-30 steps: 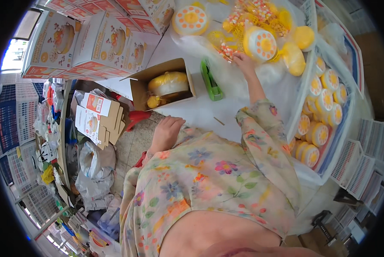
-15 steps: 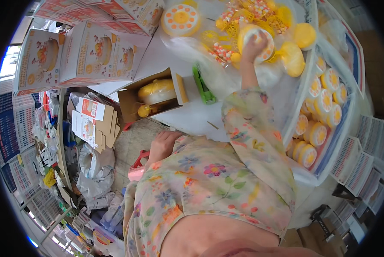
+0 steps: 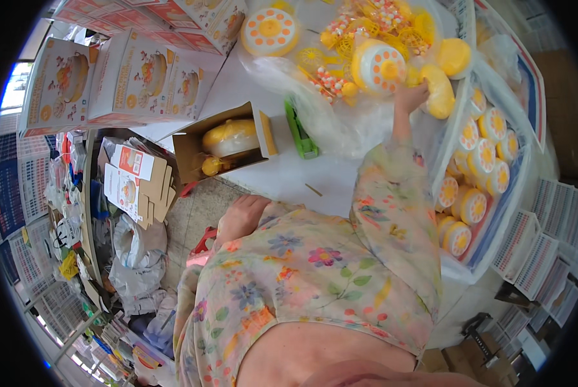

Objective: Packing yellow cat-like toys and yellow spherical cage toys into cardboard boxes.

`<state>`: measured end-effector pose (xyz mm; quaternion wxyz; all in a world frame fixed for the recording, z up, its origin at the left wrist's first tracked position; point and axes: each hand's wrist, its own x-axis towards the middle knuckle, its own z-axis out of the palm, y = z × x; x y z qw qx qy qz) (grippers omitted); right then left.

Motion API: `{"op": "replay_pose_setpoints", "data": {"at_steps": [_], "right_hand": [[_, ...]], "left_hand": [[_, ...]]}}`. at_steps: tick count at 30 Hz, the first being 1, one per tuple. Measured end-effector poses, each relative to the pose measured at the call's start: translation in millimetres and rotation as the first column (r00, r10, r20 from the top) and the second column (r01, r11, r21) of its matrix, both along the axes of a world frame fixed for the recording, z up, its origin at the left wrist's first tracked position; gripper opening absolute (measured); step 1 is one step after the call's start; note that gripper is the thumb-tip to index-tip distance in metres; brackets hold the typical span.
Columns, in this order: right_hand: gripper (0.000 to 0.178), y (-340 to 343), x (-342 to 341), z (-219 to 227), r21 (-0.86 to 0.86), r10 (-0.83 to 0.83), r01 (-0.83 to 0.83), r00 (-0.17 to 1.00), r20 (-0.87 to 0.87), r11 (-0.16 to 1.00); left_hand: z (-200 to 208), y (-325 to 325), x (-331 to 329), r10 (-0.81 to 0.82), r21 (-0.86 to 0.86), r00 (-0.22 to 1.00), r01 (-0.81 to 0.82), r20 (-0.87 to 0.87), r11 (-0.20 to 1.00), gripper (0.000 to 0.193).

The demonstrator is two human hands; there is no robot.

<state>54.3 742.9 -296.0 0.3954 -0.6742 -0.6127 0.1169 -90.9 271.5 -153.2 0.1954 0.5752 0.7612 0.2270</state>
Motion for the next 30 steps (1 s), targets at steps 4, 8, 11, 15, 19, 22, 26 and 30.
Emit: {"op": "replay_pose_setpoints", "data": {"at_steps": [4,8,11,15,19,22,26,30], "right_hand": [[0.033,2,0,76,0.349,0.197,-0.234,0.97,0.139,0.907],[0.025,-6,-43,115,0.303,0.695,-0.64,0.543,-0.472,0.706],[0.025,-13,-94,62,-0.019,0.545,-0.791,0.438,-0.715,0.611],[0.031,-29,-130,7,-0.196,0.849,-0.848,0.518,-0.106,0.493],[0.032,-8,-129,-35,-0.45,0.78,-0.661,0.608,0.149,0.601],[0.042,-3,-127,-36,-0.443,0.686,-0.586,0.722,0.094,0.678],[0.042,-39,-154,-13,-0.445,0.494,-0.297,0.754,0.433,0.845],[0.049,5,-145,-11,-0.746,0.724,-0.301,0.605,0.333,0.594]], "left_hand": [[0,-5,-2,-0.036,0.011,0.999,0.036,0.006,0.999,0.017],[1,-3,-1,-0.036,0.011,0.999,0.036,0.006,0.999,0.016],[-1,-3,0,-0.031,0.002,0.999,0.031,-0.019,1.0,0.016],[2,-10,1,-0.012,-0.041,1.0,0.012,-0.019,0.999,0.015],[-6,-19,2,0.012,-0.1,1.0,-0.011,0.003,0.995,0.022],[-8,-24,4,0.034,-0.088,0.999,-0.032,0.014,0.996,0.022],[-8,-29,9,0.081,-0.119,0.997,-0.08,0.003,0.99,0.022],[-16,-37,5,0.089,-0.118,0.996,-0.088,0.0,0.989,0.023]]}}
